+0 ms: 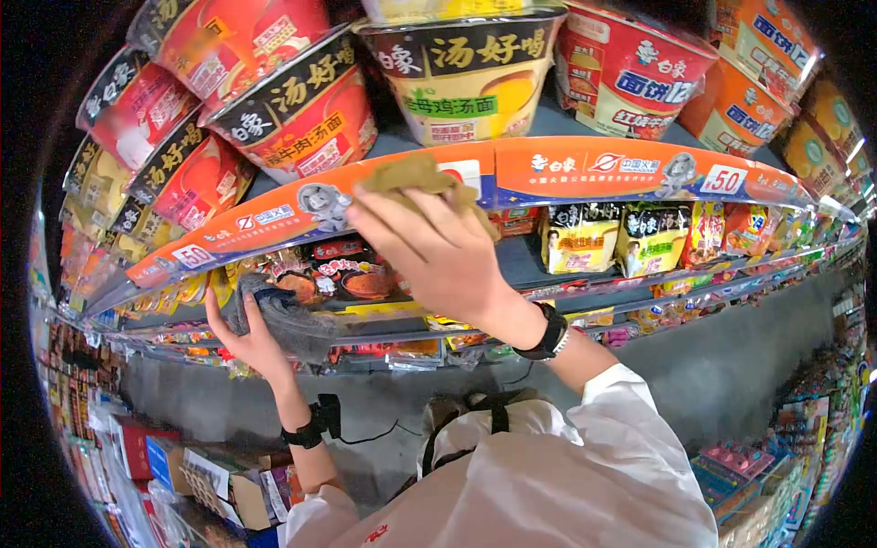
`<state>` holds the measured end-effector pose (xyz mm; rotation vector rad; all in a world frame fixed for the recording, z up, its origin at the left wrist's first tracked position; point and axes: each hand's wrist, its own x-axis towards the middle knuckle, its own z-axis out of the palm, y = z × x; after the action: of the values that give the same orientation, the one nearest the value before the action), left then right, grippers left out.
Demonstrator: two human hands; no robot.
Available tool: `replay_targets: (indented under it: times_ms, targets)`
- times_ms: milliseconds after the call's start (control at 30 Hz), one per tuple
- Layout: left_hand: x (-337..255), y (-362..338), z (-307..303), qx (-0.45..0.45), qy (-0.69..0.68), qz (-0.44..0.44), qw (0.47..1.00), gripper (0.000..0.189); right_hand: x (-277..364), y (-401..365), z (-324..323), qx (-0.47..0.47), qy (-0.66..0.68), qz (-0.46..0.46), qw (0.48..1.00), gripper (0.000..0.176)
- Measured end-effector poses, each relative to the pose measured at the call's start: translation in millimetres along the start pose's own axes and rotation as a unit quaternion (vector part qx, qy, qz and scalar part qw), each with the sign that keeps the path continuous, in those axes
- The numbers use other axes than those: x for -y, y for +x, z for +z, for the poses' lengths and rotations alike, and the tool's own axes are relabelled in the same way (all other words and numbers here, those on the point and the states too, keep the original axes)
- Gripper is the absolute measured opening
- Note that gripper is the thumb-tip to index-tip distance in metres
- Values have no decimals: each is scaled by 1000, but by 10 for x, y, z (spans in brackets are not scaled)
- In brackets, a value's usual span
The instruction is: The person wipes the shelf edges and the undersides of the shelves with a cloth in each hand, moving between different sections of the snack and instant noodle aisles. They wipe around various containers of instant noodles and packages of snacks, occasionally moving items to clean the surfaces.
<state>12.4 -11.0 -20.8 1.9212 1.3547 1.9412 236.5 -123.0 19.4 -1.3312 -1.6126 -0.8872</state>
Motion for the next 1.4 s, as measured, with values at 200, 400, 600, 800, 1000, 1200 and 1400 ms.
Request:
replay_targets:
  times_ms: [200,400,600,800,1000,1200,1400]
  targets:
    - [271,93,-259,-17,-271,-274,923,42,-149,-2,-36,9,-36,-48,998,38]
    - [297,181,-512,-119,-287,-272,911,37,-585,-425,-430,-59,-121,18,991,35]
    - [-158,429,-310,-194,-160,-91,964,27,-591,-449,-501,-87,-111,54,989,41]
    - [-432,418,289,-152,-83,121,977,24,-600,-478,-508,-58,-110,41,991,49]
    - [-751,-127,462,54,-58,259,962,24,-584,-455,-330,-130,-128,40,982,41]
    - [-736,24,521,7,-64,380,923,21,-603,-450,-153,-212,-157,45,964,33]
    - [-133,295,219,-45,39,390,919,21,-591,-442,-128,-216,-158,40,963,34]
